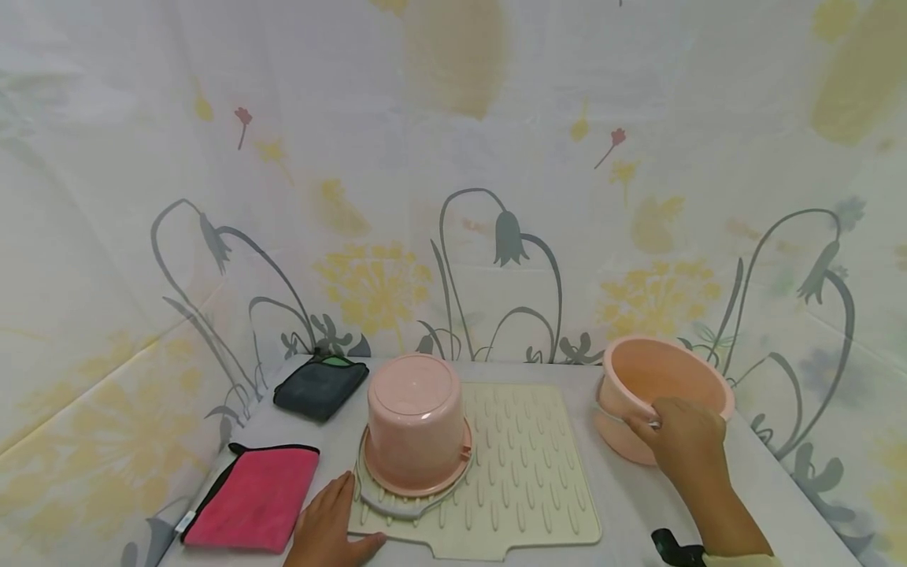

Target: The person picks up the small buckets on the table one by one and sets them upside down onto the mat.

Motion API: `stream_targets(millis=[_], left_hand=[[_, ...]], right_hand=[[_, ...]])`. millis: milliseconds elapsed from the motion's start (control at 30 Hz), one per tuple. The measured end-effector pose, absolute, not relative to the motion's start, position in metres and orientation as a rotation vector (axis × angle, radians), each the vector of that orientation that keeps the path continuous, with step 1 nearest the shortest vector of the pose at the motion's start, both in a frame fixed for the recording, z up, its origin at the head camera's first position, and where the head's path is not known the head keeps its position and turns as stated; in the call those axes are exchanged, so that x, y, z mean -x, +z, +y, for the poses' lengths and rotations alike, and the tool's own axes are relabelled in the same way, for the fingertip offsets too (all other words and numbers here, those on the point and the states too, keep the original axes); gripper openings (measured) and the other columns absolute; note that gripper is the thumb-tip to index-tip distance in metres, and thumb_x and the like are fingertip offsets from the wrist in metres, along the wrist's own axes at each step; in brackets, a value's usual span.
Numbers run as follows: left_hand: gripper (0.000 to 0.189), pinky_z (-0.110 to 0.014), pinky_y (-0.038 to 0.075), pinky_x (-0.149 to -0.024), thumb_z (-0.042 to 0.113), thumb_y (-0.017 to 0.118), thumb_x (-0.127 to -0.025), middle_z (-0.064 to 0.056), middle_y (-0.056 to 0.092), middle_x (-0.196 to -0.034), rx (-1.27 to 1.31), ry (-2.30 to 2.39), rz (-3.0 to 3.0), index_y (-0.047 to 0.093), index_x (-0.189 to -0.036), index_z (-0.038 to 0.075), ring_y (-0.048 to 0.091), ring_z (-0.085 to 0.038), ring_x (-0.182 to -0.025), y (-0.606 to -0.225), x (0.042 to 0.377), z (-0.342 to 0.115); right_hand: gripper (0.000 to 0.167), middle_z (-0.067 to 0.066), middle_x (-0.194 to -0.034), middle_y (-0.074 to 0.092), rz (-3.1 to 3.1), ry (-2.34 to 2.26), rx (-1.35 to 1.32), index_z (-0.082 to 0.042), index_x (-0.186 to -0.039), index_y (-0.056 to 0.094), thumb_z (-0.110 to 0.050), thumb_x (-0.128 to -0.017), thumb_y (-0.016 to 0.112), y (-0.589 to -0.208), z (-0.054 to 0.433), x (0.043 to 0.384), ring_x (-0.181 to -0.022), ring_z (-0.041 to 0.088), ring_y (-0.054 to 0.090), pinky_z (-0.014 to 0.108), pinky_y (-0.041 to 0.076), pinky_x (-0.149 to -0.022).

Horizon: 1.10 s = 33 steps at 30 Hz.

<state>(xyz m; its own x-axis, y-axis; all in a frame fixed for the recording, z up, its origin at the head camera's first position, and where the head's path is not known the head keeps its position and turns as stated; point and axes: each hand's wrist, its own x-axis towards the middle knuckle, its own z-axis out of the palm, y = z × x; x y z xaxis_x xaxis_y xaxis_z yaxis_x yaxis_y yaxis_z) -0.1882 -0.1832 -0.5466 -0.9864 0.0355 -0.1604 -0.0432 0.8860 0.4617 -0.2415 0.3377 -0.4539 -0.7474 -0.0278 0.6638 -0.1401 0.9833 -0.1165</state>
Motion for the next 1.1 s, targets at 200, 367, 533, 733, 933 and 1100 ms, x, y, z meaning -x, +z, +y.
stream_targets(millis=[200, 367, 533, 733, 933, 1100], left_hand=[[0.124, -0.078, 0.031, -0.109, 0.07, 0.085, -0.07, -0.026, 0.042, -0.159, 0.0, 0.707, 2.894, 0.04, -0.155, -0.007, 0.04, -0.05, -0.143, -0.548, 0.189, -0.184], [0.124, -0.078, 0.031, -0.109, 0.071, 0.084, -0.07, -0.026, 0.042, -0.159, -0.008, 0.709, 2.89, 0.039, -0.156, -0.007, 0.039, -0.05, -0.143, -0.548, 0.189, -0.185], [0.124, -0.078, 0.031, -0.108, 0.07, 0.084, -0.071, -0.026, 0.042, -0.159, -0.02, 0.731, 2.891, 0.039, -0.156, -0.008, 0.039, -0.05, -0.144, -0.547, 0.188, -0.186], [0.123, -0.079, 0.031, -0.108, 0.069, 0.084, -0.071, -0.027, 0.042, -0.159, -0.015, 0.738, 2.883, 0.039, -0.155, -0.008, 0.039, -0.05, -0.144, -0.545, 0.187, -0.185], [0.125, -0.08, 0.031, -0.107, 0.07, 0.085, -0.07, -0.027, 0.042, -0.159, -0.017, 0.748, 2.874, 0.038, -0.156, -0.008, 0.039, -0.051, -0.143, -0.546, 0.188, -0.185], [0.125, -0.08, 0.031, -0.107, 0.068, 0.086, -0.069, -0.028, 0.041, -0.159, -0.02, 0.777, 2.869, 0.038, -0.156, -0.008, 0.039, -0.051, -0.144, -0.548, 0.189, -0.186]], right_hand=[[0.057, -0.004, -0.056, 0.04, -2.355, 0.23, -0.128, -0.019, -0.059, 0.038, -0.041, -0.074, 0.089, -0.446, 0.332, 0.235, -0.054, 0.017, 0.037, 0.035, 0.027, -0.053], [0.054, -0.002, -0.061, 0.044, -2.411, 0.35, -0.054, -0.018, -0.062, 0.042, -0.042, -0.079, 0.087, -0.44, 0.322, 0.227, -0.06, 0.019, 0.04, 0.04, 0.031, -0.06], [0.053, -0.001, -0.064, 0.047, -2.473, 0.435, -0.003, -0.017, -0.064, 0.043, -0.045, -0.085, 0.083, -0.432, 0.313, 0.219, -0.062, 0.02, 0.042, 0.045, 0.033, -0.064], [0.051, -0.002, -0.065, 0.049, -2.461, 0.503, -0.006, -0.017, -0.063, 0.046, -0.044, -0.087, 0.082, -0.424, 0.305, 0.211, -0.062, 0.019, 0.042, 0.043, 0.033, -0.063], [0.04, -0.001, -0.068, 0.054, -2.447, 0.616, 0.023, -0.014, -0.07, 0.059, -0.042, -0.089, 0.082, -0.424, 0.296, 0.204, -0.066, 0.021, 0.047, 0.052, 0.038, -0.072], [0.036, 0.0, -0.071, 0.059, -2.443, 0.696, 0.034, -0.014, -0.073, 0.064, -0.04, -0.089, 0.083, -0.427, 0.288, 0.2, -0.071, 0.021, 0.049, 0.049, 0.039, -0.076]])
